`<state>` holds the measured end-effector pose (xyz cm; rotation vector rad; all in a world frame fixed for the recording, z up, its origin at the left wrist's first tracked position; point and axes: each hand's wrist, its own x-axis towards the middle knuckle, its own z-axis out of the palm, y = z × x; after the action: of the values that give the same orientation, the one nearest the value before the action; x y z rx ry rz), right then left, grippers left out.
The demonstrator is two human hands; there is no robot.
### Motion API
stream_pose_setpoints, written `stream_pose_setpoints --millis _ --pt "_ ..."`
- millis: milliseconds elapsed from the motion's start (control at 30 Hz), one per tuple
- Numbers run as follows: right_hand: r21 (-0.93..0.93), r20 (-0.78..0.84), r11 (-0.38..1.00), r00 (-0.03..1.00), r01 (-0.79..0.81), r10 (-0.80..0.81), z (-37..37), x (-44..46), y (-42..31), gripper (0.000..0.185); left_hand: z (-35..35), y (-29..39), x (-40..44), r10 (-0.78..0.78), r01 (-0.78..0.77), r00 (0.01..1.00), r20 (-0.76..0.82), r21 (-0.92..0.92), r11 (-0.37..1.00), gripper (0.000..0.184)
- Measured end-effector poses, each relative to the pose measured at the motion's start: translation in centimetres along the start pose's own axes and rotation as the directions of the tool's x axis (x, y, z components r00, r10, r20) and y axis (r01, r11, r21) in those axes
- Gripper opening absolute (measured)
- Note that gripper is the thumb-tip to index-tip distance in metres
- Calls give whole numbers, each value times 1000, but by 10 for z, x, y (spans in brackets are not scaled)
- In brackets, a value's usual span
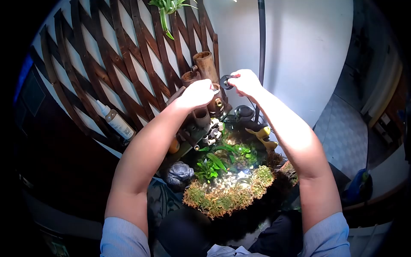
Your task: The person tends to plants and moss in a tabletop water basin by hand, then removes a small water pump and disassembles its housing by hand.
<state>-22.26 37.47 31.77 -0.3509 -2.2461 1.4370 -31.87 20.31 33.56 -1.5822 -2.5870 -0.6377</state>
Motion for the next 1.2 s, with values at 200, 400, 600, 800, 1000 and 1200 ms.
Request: stream_pose_setpoints --millis 200,400,600,800,1000,1200 --pt "22 -66 1000 998 2 -1 8 7 6 18 9 3 9 -92 90 990 106 23 996 23" --pt "57 -75 998 997 -2 6 12 13 13 17 11 17 4 -252 271 957 147 -126 954 20" --pt "14 -81 999 996 38 -37 12 17 18 17 37 -14 11 -127 108 988 -83 -201 974 16" --pt "-47 -77 999 997 23 -26 12 17 13 17 36 -7 4 -271 181 958 -90 -544 820 20" --pt "-62 -56 998 998 25 -29 12 20 16 15 40 -15 14 -285 169 941 -182 -478 862 39" --pt "-28 -60 999 998 23 -25 10 22 17 16 42 -25 25 -162 139 975 -152 -148 979 26"
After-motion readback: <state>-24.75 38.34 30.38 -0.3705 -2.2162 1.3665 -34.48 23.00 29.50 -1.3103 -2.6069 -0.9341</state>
